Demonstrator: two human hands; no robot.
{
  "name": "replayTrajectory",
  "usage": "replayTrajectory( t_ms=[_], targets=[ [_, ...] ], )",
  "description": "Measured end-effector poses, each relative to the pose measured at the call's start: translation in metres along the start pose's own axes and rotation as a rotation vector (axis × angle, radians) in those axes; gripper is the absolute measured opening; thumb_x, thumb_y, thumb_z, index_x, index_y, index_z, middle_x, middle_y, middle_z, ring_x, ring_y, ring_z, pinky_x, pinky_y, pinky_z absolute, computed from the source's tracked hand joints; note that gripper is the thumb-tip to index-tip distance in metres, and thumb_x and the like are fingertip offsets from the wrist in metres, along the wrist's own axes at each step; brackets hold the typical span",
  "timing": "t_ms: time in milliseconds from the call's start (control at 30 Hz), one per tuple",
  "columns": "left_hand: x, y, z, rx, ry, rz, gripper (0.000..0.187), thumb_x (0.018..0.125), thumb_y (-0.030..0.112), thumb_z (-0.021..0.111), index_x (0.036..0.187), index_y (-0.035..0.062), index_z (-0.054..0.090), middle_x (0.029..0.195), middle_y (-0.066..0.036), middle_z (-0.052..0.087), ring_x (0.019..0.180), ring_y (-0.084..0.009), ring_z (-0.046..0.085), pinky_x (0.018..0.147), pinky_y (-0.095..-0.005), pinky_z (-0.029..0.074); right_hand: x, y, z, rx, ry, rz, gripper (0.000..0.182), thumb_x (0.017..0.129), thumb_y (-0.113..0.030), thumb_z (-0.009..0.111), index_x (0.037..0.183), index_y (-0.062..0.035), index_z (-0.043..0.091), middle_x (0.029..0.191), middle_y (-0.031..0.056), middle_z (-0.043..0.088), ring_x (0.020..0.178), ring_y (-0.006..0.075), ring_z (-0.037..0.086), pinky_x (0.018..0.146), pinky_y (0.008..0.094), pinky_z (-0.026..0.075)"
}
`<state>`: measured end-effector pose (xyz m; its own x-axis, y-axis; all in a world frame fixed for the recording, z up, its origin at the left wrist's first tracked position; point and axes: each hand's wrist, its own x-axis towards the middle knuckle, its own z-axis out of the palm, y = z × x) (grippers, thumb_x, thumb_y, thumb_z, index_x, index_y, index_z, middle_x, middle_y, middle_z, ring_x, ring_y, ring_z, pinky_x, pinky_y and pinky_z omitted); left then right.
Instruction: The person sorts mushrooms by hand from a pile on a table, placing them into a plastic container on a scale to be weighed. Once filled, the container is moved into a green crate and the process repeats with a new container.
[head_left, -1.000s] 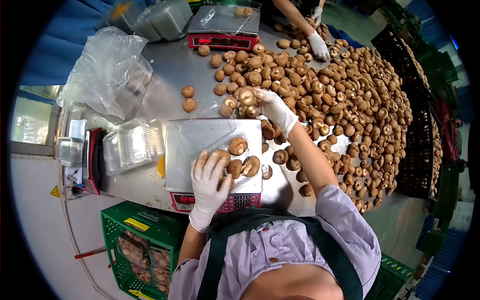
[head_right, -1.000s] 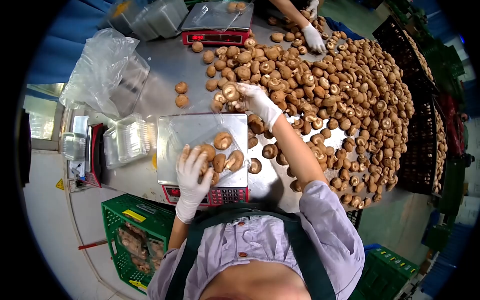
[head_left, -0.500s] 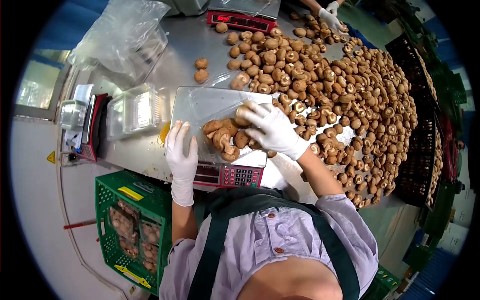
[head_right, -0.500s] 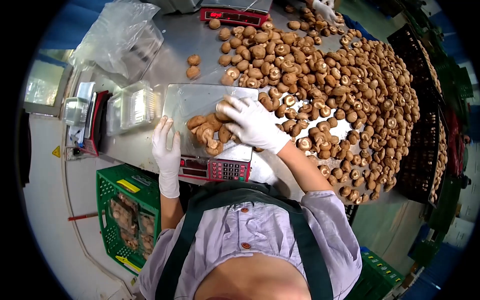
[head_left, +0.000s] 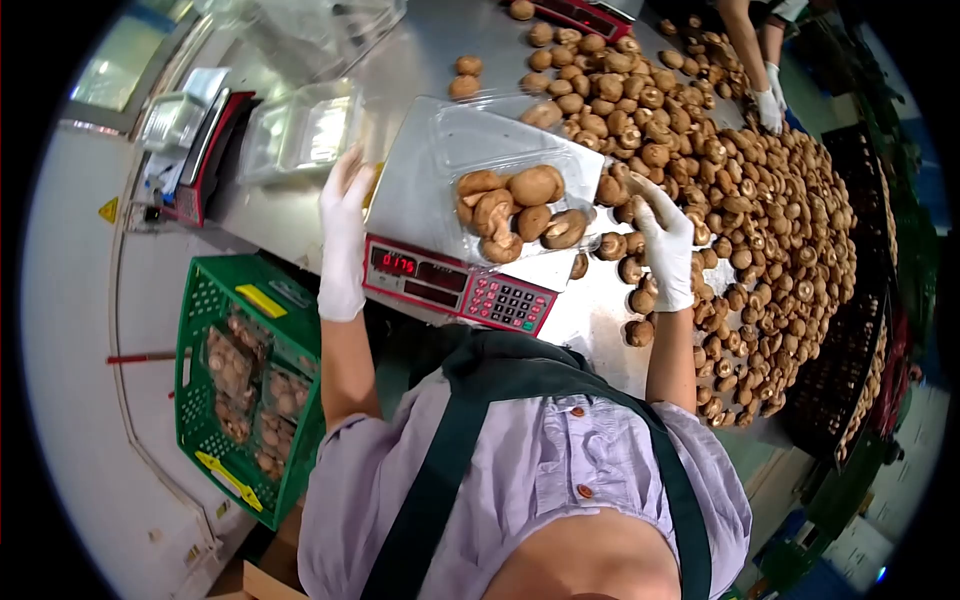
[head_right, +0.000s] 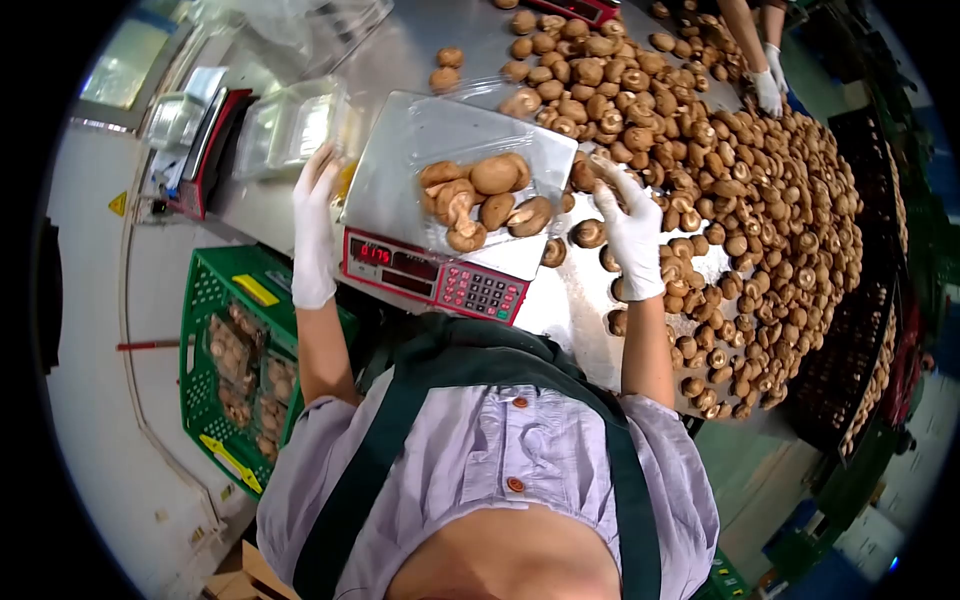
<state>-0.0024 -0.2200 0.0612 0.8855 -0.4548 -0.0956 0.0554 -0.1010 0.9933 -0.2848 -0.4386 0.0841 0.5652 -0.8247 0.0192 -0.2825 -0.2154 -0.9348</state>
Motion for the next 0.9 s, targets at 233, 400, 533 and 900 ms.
replayTrajectory(
  t_ms=[233, 400, 533, 900],
  targets=[
    [0.036, -0.016, 0.03, -0.172, -0.166, -0.197, 0.05, 0.087, 0.024, 0.056, 0.131, 0.0036, 0.043, 0.12, -0.008, 0.05, 0.11, -0.0172, 0.05, 0.097, -0.0341, 0.034, -0.003, 0.008, 0.002, 0.021, -0.035, 0.014, 0.026, 0.089, -0.012, 0.057, 0.113, -0.0018, 0.061, 0.106, 0.0068, 0.064, 0.094, 0.0115, 0.058, 0.083, 0.0255, 0.046],
    [0.045, -0.02, 0.058, -0.304, -0.265, -0.252, 0.054, 0.087, 0.027, 0.056, 0.134, 0.0061, 0.039, 0.124, -0.007, 0.047, 0.114, -0.0203, 0.047, 0.1, -0.0366, 0.03, -0.002, 0.006, 0.005, -0.005, -0.051, 0.028, 0.026, 0.088, -0.013, 0.058, 0.112, -0.0015, 0.062, 0.103, 0.0086, 0.066, 0.095, 0.0125, 0.06, 0.085, 0.0257, 0.046],
    [0.03, 0.006, 0.064, -0.466, -0.253, -0.129, 0.054, 0.089, 0.029, 0.052, 0.135, 0.0072, 0.036, 0.129, -0.013, 0.043, 0.119, -0.0262, 0.044, 0.1, -0.0411, 0.032, -0.003, 0.008, 0.005, 0.041, -0.033, 0.027, 0.026, 0.088, -0.012, 0.058, 0.112, -0.0014, 0.062, 0.102, 0.0082, 0.066, 0.093, 0.0123, 0.06, 0.084, 0.0255, 0.046],
    [-0.094, -0.005, 0.033, 0.581, -0.227, 0.488, 0.058, 0.07, 0.016, 0.073, 0.122, 0.0045, 0.049, 0.097, -0.012, 0.058, 0.097, -0.0265, 0.056, 0.085, -0.0353, 0.046, -0.013, 0.005, 0.007, -0.026, -0.26, 0.334, 0.036, 0.089, -0.025, 0.059, 0.116, -0.0015, 0.057, 0.088, 0.0076, 0.066, 0.078, 0.0105, 0.06, 0.072, 0.0247, 0.047]
  ],
)
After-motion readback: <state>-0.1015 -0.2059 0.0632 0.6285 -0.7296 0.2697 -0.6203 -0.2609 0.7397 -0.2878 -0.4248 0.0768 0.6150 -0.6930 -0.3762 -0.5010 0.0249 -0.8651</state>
